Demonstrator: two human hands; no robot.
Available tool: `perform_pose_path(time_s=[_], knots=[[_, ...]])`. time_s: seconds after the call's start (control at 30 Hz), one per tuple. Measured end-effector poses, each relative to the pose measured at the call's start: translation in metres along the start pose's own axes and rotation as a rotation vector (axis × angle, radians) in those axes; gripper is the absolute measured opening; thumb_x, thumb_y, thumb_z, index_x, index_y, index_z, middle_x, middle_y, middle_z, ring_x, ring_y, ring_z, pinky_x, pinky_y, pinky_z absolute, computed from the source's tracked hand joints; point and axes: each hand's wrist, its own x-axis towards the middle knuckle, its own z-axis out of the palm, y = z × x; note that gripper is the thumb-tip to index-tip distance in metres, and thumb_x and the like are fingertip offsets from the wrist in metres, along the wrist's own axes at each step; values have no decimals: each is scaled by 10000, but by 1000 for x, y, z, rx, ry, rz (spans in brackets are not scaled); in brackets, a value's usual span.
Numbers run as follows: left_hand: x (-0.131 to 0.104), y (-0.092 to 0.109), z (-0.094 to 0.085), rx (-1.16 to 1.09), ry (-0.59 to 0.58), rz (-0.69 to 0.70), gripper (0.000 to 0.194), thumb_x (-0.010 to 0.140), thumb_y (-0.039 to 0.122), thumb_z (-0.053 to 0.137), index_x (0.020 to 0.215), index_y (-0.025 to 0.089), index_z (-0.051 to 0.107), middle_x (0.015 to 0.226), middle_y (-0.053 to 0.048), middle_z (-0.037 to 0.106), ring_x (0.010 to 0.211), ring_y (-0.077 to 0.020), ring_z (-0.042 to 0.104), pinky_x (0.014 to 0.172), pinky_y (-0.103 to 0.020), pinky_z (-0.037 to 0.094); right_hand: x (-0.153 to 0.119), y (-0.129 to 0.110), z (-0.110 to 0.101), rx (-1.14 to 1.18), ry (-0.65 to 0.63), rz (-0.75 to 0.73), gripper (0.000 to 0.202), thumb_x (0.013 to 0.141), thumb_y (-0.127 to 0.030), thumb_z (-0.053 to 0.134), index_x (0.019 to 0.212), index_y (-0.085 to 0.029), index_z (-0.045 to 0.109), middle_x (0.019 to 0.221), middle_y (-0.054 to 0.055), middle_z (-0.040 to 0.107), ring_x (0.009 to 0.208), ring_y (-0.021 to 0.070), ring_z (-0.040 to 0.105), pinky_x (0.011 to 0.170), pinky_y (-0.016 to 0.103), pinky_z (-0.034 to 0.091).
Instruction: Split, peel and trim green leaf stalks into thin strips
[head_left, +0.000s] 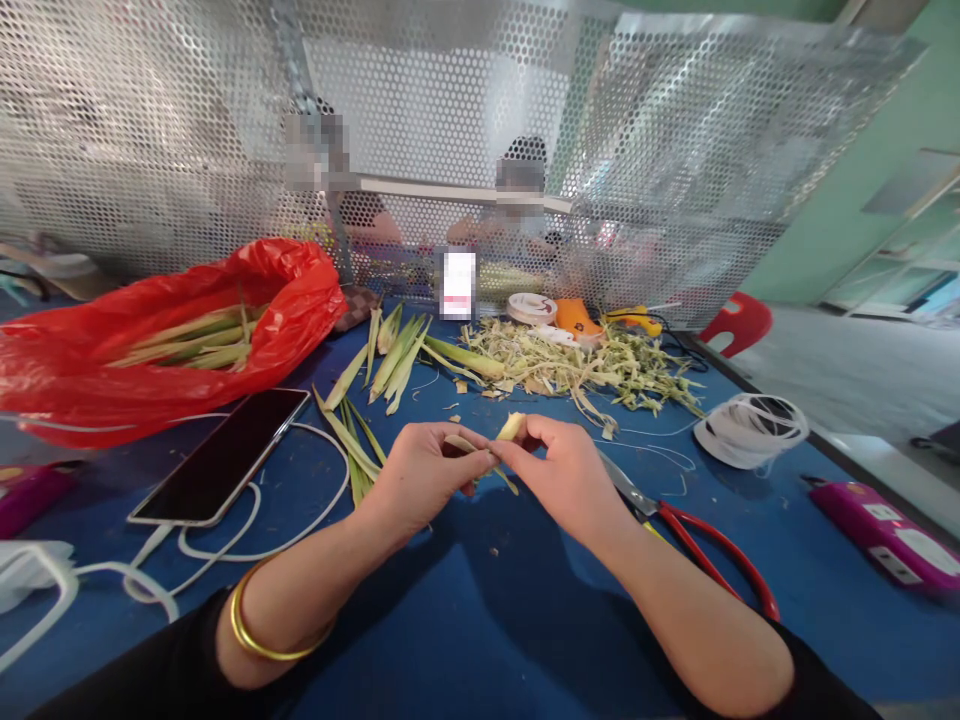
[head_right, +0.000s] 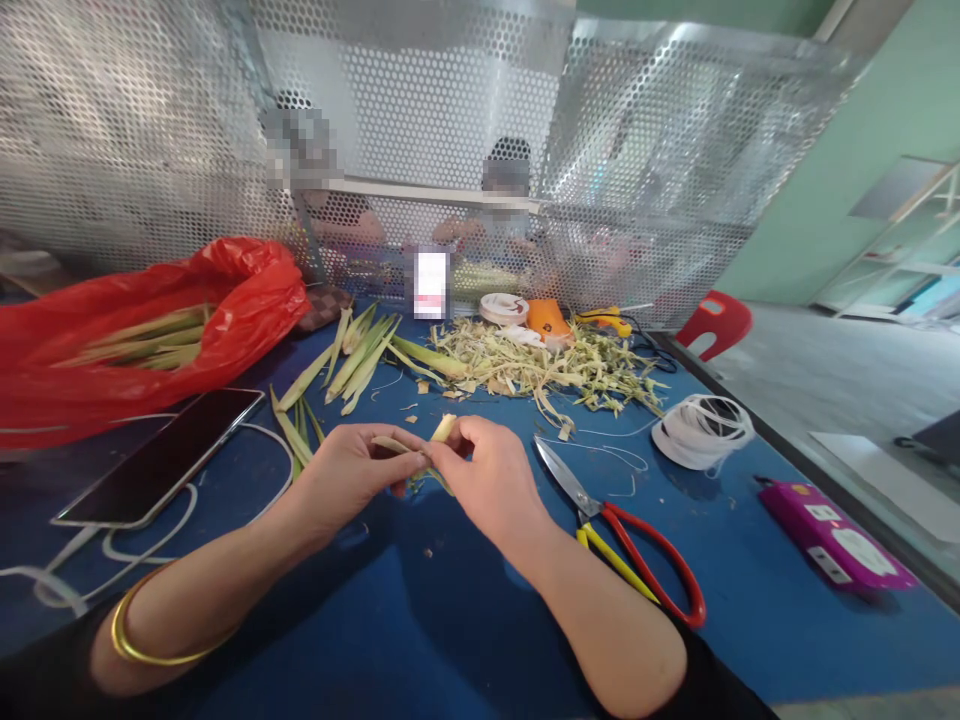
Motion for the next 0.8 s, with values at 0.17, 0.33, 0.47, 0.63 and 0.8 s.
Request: perform_pose_path(time_s=[0.17,0.33,0.47,0.63,0.8], knots=[[2,3,-1,-113,-39,-15,113,615,278,742,677,185,724,683,-24,691,633,-139,589,619,-242,444,4,5,1,222,-45,142,223,760,-331,610,612,-166,597,536,-38,525,502,93,428,466,220,333],[-2,5,-1,-182,-68,-75,207,668,350,718,796,187,734,787,-49,718,764,-183,620,712,-269,448,3,5,6,424,64,195,207,770,-335,605,666,-156,613,592,-8,586,558,117,503,532,247,402],[-5,3,5,-199,-38,-84,176,699,341,693,723,171,731,734,-64,715,761,-188,630,758,-282,441,1,1,6,344,124,118,204,782,-297,593,623,-169,587,561,-20,574,543,115,498,527,241,395],[-5,1,9,-288,-13,-77,183,695,338,704,768,173,737,726,-51,709,769,-182,639,785,-281,449,-2,-3,9,221,191,98,207,772,-269,586,588,-176,578,540,-27,548,520,112,470,500,234,373],[-3,-3,7,-306,42,-105,156,673,315,720,685,160,719,769,-54,715,744,-159,631,713,-242,455,-4,-5,13,210,216,118,219,757,-271,591,563,-175,560,531,-30,532,513,109,449,497,236,364]])
